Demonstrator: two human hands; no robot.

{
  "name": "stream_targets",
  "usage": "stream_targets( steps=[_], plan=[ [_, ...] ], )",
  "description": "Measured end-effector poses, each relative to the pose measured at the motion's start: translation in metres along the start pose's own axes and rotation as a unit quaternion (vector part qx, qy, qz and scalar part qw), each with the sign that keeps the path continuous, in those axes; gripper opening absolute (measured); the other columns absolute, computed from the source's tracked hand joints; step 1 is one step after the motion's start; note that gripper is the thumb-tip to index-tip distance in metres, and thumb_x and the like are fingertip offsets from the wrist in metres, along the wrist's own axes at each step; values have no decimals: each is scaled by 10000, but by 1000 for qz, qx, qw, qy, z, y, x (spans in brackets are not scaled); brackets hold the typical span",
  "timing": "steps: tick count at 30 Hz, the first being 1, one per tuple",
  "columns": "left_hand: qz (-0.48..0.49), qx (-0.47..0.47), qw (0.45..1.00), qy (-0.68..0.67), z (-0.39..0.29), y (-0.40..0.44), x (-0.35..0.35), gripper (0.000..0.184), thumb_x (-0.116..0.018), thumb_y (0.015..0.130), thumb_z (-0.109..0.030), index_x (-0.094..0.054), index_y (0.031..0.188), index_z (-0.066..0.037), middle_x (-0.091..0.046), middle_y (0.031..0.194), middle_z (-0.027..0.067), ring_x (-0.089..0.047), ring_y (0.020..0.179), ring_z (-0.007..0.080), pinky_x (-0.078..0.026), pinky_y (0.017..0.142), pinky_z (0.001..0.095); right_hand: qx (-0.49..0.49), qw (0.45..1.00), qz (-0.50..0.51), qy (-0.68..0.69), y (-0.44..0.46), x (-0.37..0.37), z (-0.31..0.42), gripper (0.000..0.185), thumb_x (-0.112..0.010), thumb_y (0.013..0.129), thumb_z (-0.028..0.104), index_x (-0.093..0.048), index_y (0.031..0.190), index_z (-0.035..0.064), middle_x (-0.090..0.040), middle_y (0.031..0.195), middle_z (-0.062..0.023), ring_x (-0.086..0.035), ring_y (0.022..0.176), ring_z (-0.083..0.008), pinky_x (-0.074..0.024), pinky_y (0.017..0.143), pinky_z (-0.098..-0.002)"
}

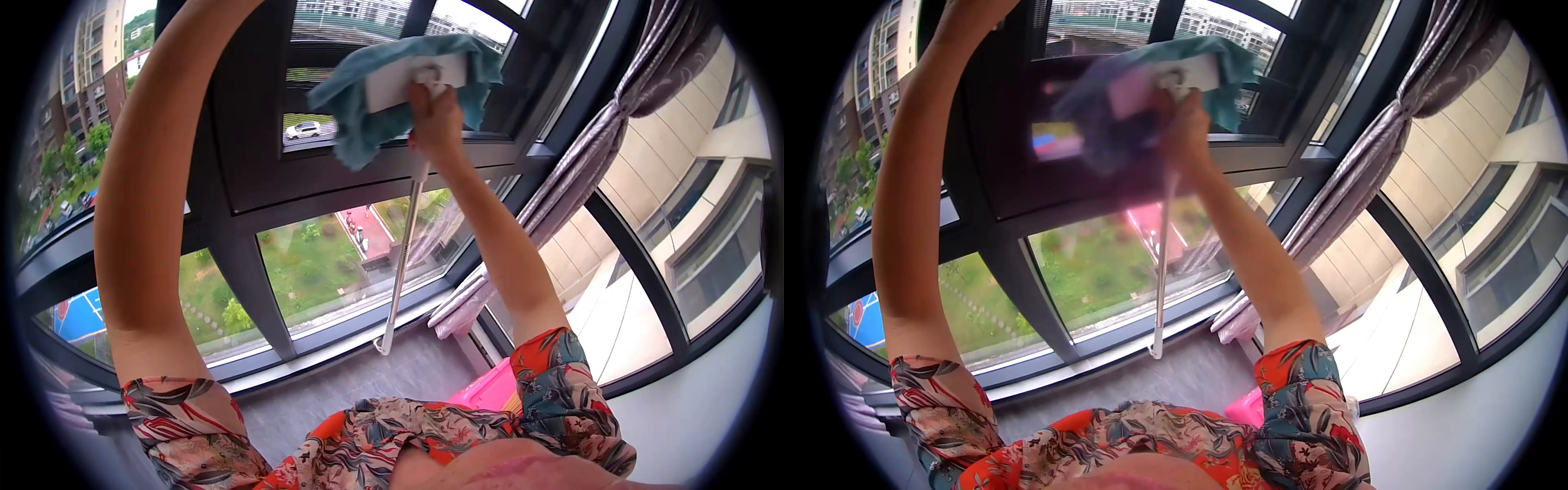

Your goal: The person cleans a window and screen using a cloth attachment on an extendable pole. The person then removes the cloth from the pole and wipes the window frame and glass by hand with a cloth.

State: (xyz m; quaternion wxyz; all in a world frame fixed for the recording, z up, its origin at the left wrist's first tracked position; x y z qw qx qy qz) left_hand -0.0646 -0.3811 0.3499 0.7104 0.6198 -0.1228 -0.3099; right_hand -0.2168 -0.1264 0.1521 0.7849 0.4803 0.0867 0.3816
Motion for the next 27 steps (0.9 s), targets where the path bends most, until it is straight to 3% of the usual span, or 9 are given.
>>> stream_targets(
  steps=[5,8,10,12,14,15,18,19,27],
  plan=[
    [38,9,998,-39,-7,0,-1,504,-386,688,160,-523,1134,-31,-379,1289,251,-387,1198,384,-354,986,374,-11,998,55,-42,-3,16,8,361,-561,851,304,-456,943,-29,-559,569,-125,-547,384,-195,-428,357,-298],
    [61,44,995,-72,-13,0,-1,523,-360,691,178,-519,1144,-29,-355,1318,235,-363,1233,357,-337,1010,344,187,973,-66,-117,13,50,-13,354,-561,849,308,-466,942,-20,-572,605,-141,-557,403,-190,-429,357,-310],
    [70,45,996,-44,-17,1,-2,534,-358,688,178,-520,1150,-35,-358,1318,233,-375,1225,353,-336,1007,345,13,996,-26,-86,33,72,-66,360,-556,849,335,-468,908,-9,-563,619,-128,-560,417,-184,-441,357,-316],
    [67,33,997,-17,-18,2,-5,554,-356,680,177,-521,1158,-48,-362,1317,231,-389,1214,349,-334,1004,347,-198,978,17,-56,38,101,-105,450,-534,851,365,-447,950,-65,-602,740,-234,-624,566,-323,-495,447,-392],
    [51,12,998,22,-10,6,-8,558,-362,669,175,-530,1150,-50,-376,1304,235,-397,1206,352,-333,1005,353,-231,973,4,4,38,119,-119,465,-536,847,372,-436,947,-71,-595,707,-201,-619,514,-267,-478,382,-358],
    [141,31,989,25,34,5,-26,554,-451,762,3,-493,1234,-285,-397,1341,75,-551,1012,174,-482,701,259,-246,969,-2,34,37,123,-125,473,-538,844,375,-431,946,-74,-591,690,-185,-616,488,-239,-469,350,-342],
    [119,-8,992,52,29,5,-24,554,-442,793,-31,-471,1253,-340,-369,1369,48,-576,872,103,-446,605,203,-178,982,-33,60,42,122,-135,439,-544,841,331,-418,939,-77,-584,686,-172,-614,487,-238,-482,360,-351],
    [84,-72,991,80,20,8,-21,557,-443,796,-35,-468,1252,-354,-359,1375,56,-581,783,107,-449,592,210,-168,982,-40,72,43,122,-134,428,-549,838,315,-416,939,-79,-585,692,-172,-611,483,-236,-485,363,-348],
    [131,5,988,79,22,8,-23,556,-441,785,-22,-496,1229,-353,-384,1353,76,-570,768,92,-452,611,219,-209,974,46,74,34,114,-116,353,-543,830,209,-403,921,-103,-598,746,-221,-625,557,-284,-495,416,-369]
  ],
)
Point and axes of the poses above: each hand's wrist, its own y-axis towards the middle knuckle, its own x-axis out of the back of the hand, z = x × y, the point moved 8 cm from there along y, towards the middle knuckle
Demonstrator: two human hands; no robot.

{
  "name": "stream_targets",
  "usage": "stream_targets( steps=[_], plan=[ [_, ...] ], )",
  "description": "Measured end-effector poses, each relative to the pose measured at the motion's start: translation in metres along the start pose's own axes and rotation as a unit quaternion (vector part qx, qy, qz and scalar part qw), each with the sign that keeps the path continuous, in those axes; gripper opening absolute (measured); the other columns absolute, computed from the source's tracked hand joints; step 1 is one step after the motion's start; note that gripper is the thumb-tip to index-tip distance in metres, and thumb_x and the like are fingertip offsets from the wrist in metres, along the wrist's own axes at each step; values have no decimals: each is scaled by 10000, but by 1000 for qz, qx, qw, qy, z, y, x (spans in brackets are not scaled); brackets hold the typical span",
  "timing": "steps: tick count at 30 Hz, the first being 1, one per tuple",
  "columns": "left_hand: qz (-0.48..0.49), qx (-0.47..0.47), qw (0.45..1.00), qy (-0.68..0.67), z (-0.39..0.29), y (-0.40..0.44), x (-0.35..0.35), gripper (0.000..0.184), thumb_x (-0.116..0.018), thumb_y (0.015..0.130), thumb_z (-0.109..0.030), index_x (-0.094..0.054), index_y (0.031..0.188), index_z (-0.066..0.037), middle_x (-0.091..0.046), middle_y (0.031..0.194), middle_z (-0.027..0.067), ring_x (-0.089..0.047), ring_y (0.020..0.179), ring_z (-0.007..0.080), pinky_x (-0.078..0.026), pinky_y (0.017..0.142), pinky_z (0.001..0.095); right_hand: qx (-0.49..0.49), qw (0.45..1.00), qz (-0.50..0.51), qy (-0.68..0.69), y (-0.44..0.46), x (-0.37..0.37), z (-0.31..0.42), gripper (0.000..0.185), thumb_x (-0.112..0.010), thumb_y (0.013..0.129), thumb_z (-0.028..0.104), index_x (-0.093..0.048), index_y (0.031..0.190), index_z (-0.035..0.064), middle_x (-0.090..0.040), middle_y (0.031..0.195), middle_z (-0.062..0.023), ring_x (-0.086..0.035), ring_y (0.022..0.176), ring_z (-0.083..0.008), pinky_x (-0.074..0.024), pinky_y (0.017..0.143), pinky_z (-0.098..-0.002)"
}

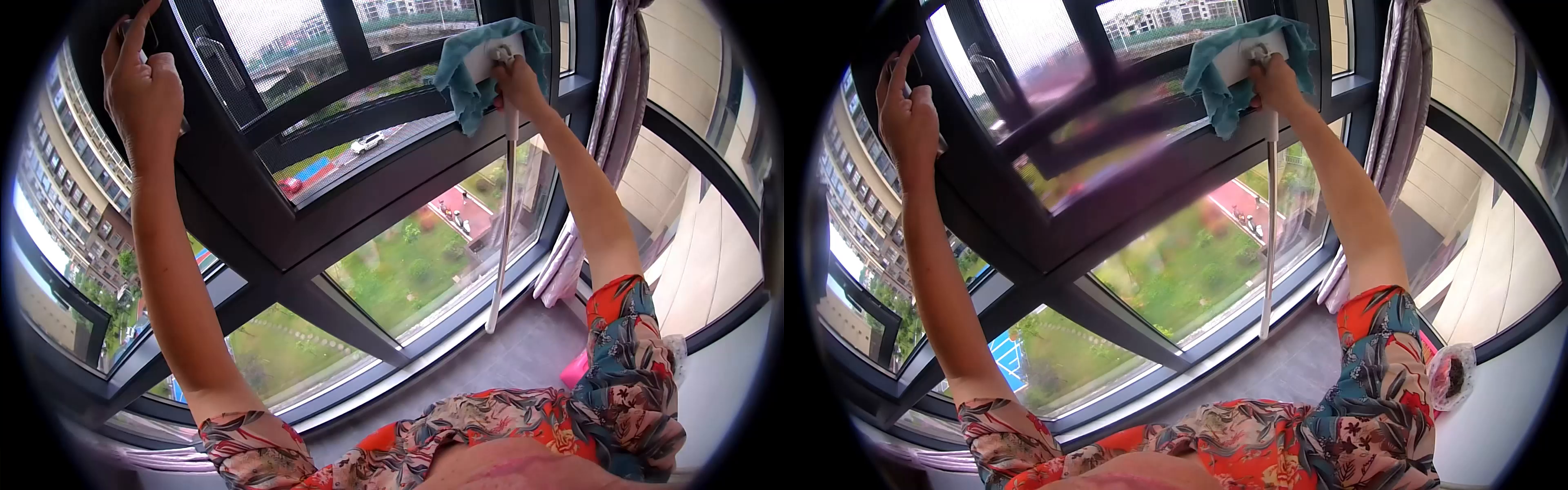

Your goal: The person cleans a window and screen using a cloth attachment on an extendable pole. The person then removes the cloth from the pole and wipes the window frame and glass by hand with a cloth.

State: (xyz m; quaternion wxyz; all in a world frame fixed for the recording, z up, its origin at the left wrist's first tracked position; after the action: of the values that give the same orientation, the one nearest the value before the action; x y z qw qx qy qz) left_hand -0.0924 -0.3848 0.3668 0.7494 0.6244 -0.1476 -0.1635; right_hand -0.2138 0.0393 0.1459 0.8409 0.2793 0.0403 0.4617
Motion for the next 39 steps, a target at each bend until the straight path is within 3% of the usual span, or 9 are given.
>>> stream_targets(
  steps=[4,10,14,19,21,23,28,31,39],
  plan=[
    [-50,-58,997,-9,0,0,0,556,-443,771,-8,-516,1212,-338,-400,1337,77,-543,754,82,-446,614,215,76,990,-10,-117,-47,-57,8,337,-528,840,223,-414,925,-83,-587,759,-278,-612,639,-376,-498,567,-416],
    [-4,-19,1000,-20,-3,-1,-3,520,-438,778,-20,-527,1195,-316,-388,1332,117,-512,1120,255,-457,873,349,128,988,66,-49,-124,-127,81,340,-509,851,244,-412,918,-76,-576,713,-292,-570,718,-457,-463,660,-463],
    [-32,-56,998,-10,0,1,-1,552,-443,772,-30,-510,1216,-350,-372,1346,104,-586,849,135,-467,685,261,112,986,35,-117,-100,-117,53,352,-516,846,254,-417,936,-71,-581,713,-285,-584,724,-434,-467,649,-462],
    [-25,-73,997,27,2,0,-1,520,-447,799,-64,-505,1212,-374,-364,1351,102,-542,1053,195,-451,822,316,-74,992,20,-97,-39,-27,-23,372,-515,869,257,-373,963,-74,-599,718,-189,-637,669,-332,-526,442,-385],
    [-55,-32,995,-72,-31,-7,19,546,-377,652,171,-551,1122,-45,-404,1274,244,-397,1201,360,-331,1008,359,-59,996,-14,-64,-34,-23,-28,376,-484,888,306,-393,956,-53,-557,676,-152,-614,573,-270,-501,367,-358],
    [-65,-31,994,-83,-27,-6,20,534,-378,647,171,-563,1103,-38,-416,1255,251,-398,1198,362,-329,1013,361,-46,998,-31,-36,-45,-34,-20,371,-466,897,336,-411,947,-27,-518,626,-130,-566,440,-230,-476,342,-342],
    [-80,-32,990,-115,-35,-7,17,549,-362,643,181,-562,1106,-37,-410,1263,249,-382,1216,356,-331,1013,356,104,990,7,-94,-110,-123,46,328,-468,895,231,-370,938,-79,-572,669,-240,-596,457,-308,-489,378,-386],
    [-83,-33,985,-145,-38,-7,20,548,-358,643,184,-563,1103,-33,-410,1263,246,-373,1225,354,-330,1013,352,149,984,31,-97,-142,-155,81,344,-500,872,242,-394,919,-82,-561,691,-310,-570,659,-462,-460,604,-484],
    [-80,-52,986,-137,-27,-4,10,501,-392,672,166,-565,1097,-34,-402,1271,241,-382,1217,354,-337,1008,342,66,981,9,-182,-92,-92,41,355,-485,882,296,-395,916,-46,-589,679,-255,-612,607,-396,-495,513,-446]
  ],
)
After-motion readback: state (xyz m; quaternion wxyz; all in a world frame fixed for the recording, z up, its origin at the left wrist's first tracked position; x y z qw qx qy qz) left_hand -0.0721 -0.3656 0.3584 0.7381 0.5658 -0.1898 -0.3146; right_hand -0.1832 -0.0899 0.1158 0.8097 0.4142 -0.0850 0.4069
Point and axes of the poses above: each hand's wrist, its own y-axis towards the middle knuckle, its own x-axis out of the back of the hand, z = x × y, the point moved 8 cm from there along y, towards the middle knuckle
